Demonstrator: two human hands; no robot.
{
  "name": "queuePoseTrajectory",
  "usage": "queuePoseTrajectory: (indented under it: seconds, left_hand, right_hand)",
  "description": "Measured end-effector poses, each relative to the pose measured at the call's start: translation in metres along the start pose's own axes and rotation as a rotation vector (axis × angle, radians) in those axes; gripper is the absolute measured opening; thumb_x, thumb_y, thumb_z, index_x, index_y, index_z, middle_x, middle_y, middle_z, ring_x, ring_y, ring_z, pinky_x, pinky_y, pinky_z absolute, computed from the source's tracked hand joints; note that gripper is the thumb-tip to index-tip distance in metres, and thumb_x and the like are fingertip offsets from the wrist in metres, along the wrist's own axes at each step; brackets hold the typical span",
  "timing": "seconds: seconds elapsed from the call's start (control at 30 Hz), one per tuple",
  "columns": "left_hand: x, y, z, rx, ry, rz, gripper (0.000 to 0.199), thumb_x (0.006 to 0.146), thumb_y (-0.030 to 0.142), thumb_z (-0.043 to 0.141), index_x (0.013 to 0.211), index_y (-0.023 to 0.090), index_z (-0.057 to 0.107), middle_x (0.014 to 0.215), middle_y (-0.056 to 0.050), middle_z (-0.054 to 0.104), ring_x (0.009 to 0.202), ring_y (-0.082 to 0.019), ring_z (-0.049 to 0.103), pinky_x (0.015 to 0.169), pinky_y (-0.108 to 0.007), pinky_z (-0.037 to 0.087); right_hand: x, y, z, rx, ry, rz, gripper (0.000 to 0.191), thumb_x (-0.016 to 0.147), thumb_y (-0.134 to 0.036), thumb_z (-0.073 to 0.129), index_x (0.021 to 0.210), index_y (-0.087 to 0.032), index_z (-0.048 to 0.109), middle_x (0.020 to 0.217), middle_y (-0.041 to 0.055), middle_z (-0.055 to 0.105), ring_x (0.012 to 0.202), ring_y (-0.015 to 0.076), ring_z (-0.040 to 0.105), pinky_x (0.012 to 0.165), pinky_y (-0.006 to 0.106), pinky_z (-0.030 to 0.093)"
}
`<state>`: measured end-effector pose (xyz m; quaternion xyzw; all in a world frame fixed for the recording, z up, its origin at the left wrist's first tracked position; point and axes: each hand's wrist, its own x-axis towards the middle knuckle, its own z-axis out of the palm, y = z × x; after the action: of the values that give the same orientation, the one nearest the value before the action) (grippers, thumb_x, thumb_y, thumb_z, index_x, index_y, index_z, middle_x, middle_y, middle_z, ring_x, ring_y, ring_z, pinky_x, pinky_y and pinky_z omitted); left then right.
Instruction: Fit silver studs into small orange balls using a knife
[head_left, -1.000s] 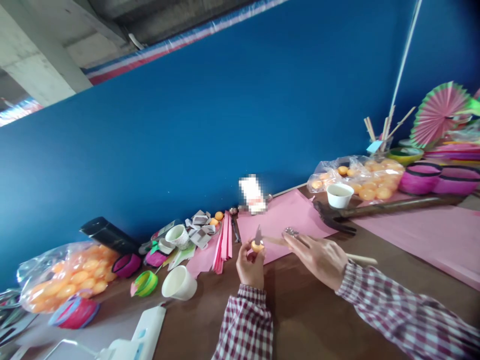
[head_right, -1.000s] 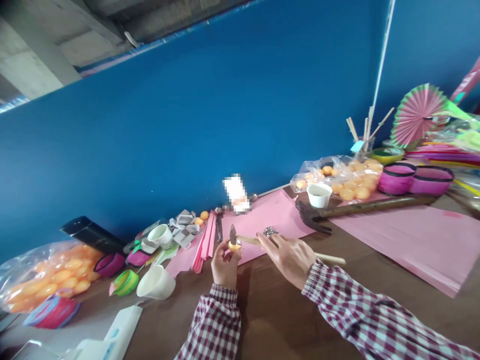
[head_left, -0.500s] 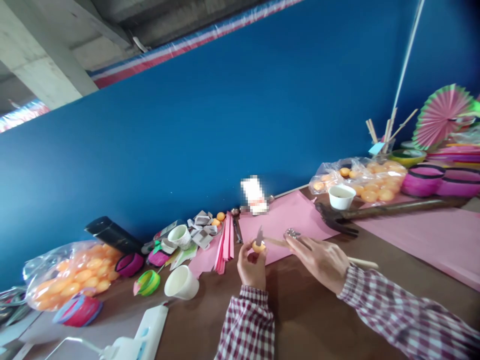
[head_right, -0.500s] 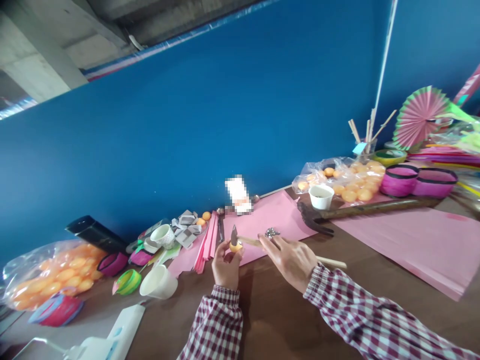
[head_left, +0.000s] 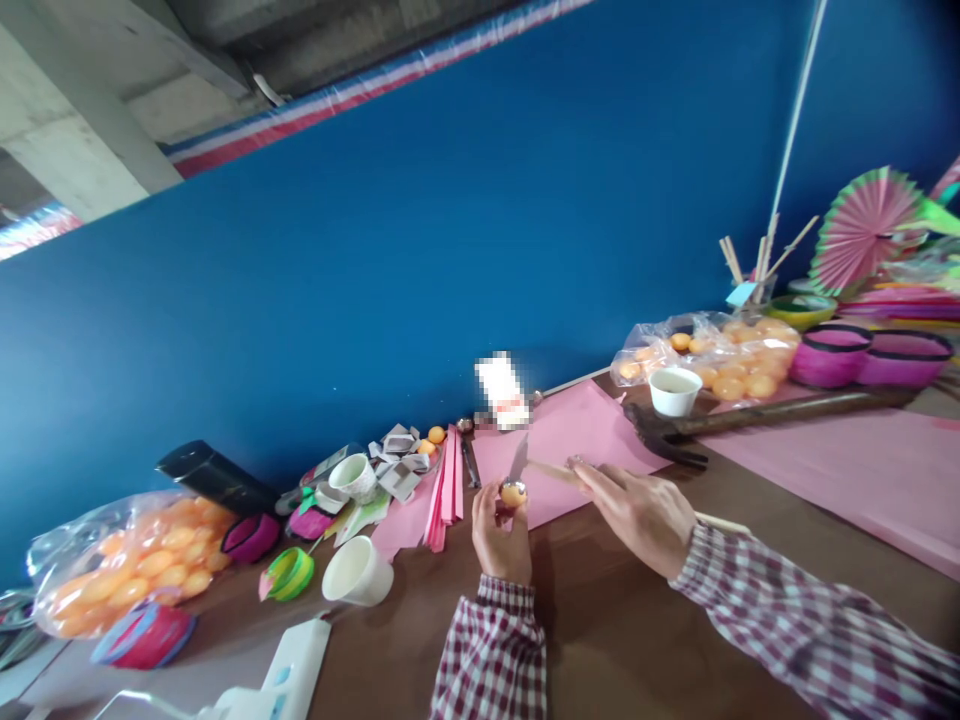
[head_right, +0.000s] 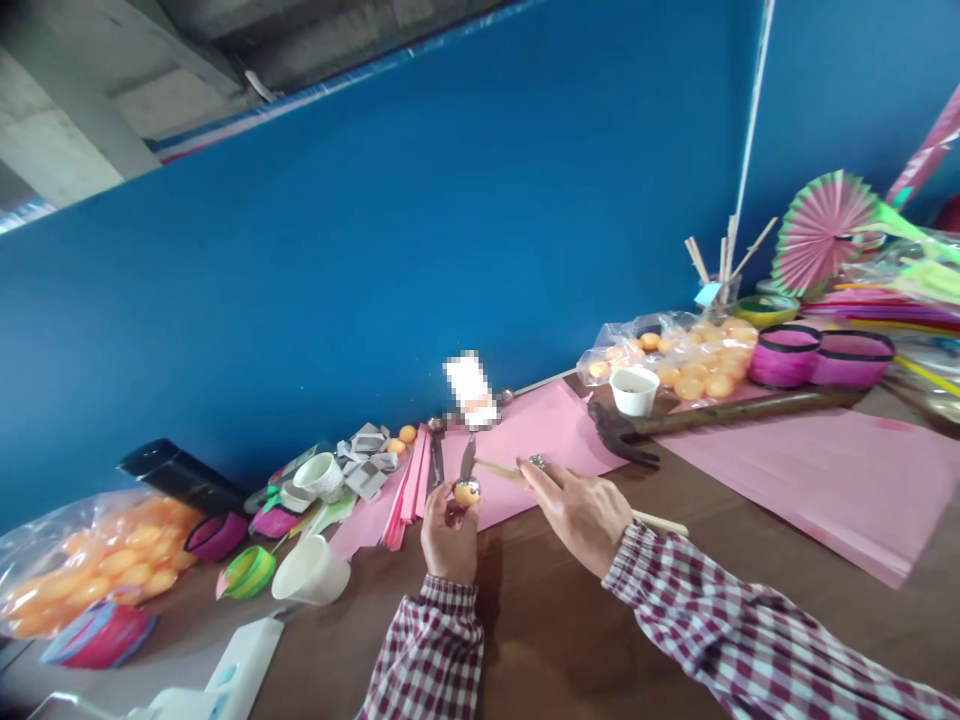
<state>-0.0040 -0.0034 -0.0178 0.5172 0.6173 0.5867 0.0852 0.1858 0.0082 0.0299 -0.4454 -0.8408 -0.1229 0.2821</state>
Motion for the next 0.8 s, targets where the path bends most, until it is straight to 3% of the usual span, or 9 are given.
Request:
queuePoseTrajectory:
  seconds: [0.3,0.43,0.63,0.8]
  left_hand:
    - [-0.001,-0.002,-0.002,0.066,-0.008,0.084,0.036,0.064,0.014,0.056,0.1,0.017,0.058,0.101,-0.01,0.056,0.08,-0.017,0.058,0.061,-0.026,0.051]
    - [-0.001,0.0,-0.002,0.073,-0.021,0.053,0.035,0.064,0.016,0.059,0.099,0.017,0.058,0.1,-0.01,0.055,0.077,-0.017,0.058,0.061,-0.026,0.051]
    - [-0.002,0.014,-0.002,0.036,-0.035,-0.018,0.037,0.062,0.03,0.063,0.097,0.018,0.059,0.098,-0.009,0.056,0.062,-0.013,0.056,0.054,-0.027,0.049]
    - [-0.006,0.02,0.001,0.015,-0.08,-0.072,0.038,0.061,0.033,0.065,0.094,0.016,0.058,0.076,-0.005,0.06,0.052,-0.012,0.053,0.051,-0.025,0.047]
  right_hand:
    - [0.0,0.001,0.001,0.007,0.026,-0.019,0.034,0.086,-0.021,0.036,0.118,-0.022,0.048,0.091,0.0048,0.064,0.063,0.0086,0.059,0.048,0.018,0.036]
    - [0.001,0.0,-0.001,0.045,0.0,-0.044,0.035,0.087,-0.024,0.035,0.12,-0.025,0.046,0.089,0.004,0.064,0.063,0.0088,0.058,0.049,0.018,0.036]
    - [0.006,0.026,0.011,-0.068,-0.034,0.205,0.038,0.084,-0.02,0.036,0.122,-0.023,0.042,0.083,0.0057,0.059,0.072,0.0143,0.054,0.058,0.023,0.036]
    - [0.008,0.047,0.027,-0.175,-0.185,0.258,0.039,0.08,-0.01,0.038,0.115,-0.025,0.048,0.083,0.0069,0.056,0.069,0.0156,0.049,0.06,0.027,0.035]
